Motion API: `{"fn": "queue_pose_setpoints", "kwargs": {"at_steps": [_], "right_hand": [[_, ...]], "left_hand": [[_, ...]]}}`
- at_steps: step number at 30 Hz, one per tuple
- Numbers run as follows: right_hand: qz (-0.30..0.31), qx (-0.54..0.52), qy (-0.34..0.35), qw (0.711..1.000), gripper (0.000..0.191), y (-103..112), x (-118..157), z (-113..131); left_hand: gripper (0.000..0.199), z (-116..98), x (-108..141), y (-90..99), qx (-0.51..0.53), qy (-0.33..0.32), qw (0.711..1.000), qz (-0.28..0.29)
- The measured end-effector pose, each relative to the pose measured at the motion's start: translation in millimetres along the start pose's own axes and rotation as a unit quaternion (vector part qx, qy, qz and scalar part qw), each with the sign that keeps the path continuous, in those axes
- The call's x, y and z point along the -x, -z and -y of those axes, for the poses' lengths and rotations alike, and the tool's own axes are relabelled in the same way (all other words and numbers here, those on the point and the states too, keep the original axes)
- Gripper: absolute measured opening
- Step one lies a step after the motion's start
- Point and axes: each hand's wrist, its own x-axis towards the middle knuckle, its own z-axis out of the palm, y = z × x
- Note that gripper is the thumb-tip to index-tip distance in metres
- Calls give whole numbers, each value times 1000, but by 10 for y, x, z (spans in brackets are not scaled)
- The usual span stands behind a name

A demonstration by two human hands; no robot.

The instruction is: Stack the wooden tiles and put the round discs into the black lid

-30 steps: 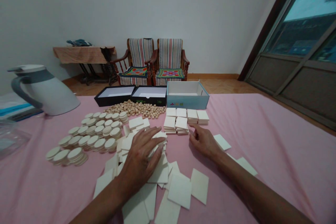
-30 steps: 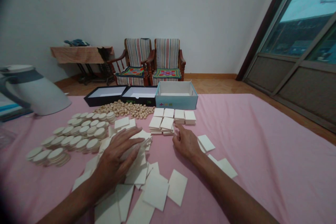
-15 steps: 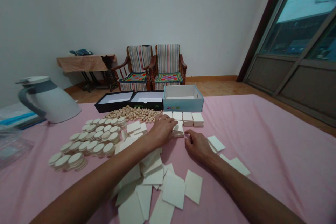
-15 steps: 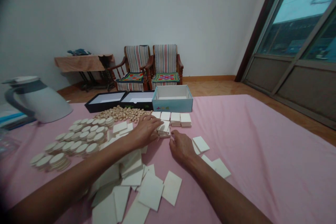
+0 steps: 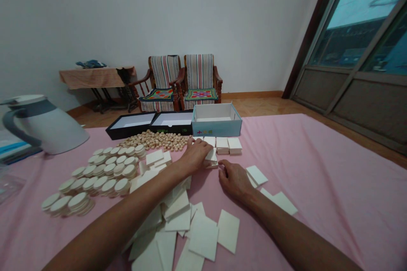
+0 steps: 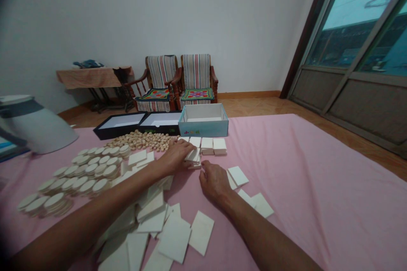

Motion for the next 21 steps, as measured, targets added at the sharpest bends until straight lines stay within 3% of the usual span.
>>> {"fn": "queue_pose_setpoints", "kwargs": {"at_steps": [12,21], "right_hand": [[14,49,61,997,32,22,72,102],[-12,23,29,999,30,-29,58,49]], "left_hand": [[19,-30,27,-24,12,8,1000,5],[36,8,91,42,2,-4,1000,-11]]}}
